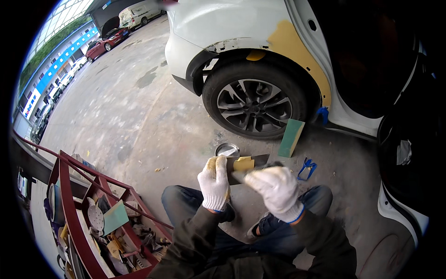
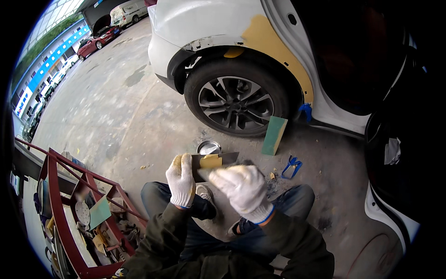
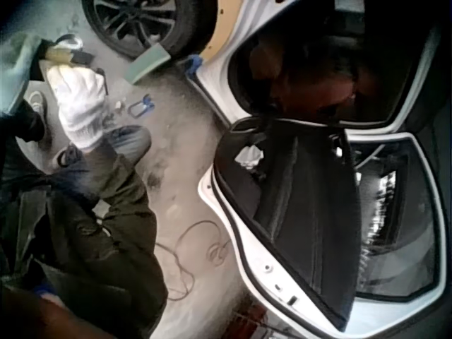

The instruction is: The person scoops yellow body filler from a can and spreads it onto the car's wheel arch using a metal spreader. They then smooth the filler and sand the area with a sanding block.

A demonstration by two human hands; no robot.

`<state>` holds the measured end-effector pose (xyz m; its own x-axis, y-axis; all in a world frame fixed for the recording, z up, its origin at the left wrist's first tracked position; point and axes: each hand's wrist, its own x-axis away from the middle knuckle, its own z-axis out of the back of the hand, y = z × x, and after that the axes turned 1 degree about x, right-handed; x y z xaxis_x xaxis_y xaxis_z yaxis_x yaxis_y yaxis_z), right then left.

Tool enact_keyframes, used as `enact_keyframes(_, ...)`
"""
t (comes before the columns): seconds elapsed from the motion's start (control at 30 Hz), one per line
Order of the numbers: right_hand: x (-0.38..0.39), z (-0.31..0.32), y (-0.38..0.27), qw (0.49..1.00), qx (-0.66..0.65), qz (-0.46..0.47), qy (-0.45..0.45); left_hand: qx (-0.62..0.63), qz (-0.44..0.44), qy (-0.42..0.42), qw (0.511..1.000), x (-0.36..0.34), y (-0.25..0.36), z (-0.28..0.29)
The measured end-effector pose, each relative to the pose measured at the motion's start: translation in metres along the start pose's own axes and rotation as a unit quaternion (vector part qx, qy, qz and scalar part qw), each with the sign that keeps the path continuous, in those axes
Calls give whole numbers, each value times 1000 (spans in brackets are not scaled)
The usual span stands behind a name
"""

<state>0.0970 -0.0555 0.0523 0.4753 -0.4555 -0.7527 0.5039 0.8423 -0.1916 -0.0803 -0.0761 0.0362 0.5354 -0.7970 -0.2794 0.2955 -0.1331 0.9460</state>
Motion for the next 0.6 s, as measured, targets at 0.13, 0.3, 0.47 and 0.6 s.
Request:
enact_keyframes(0.13,3,-10,-6,1000,-4,13,9,41,-6,7,999,1,9,-2)
enact_keyframes(0.3,-8,-1,2,1000,-2,-25,10,-1,-5,-4,1000,2,8,1)
enact_keyframes(0.47,5,0,-3,999,-18,18,21,37,-3,-3,999,-3,4,-2)
enact_keyframes(0.6,-24,28,20,974,-194,-114,33,29,6,-116,993,-2,0,5)
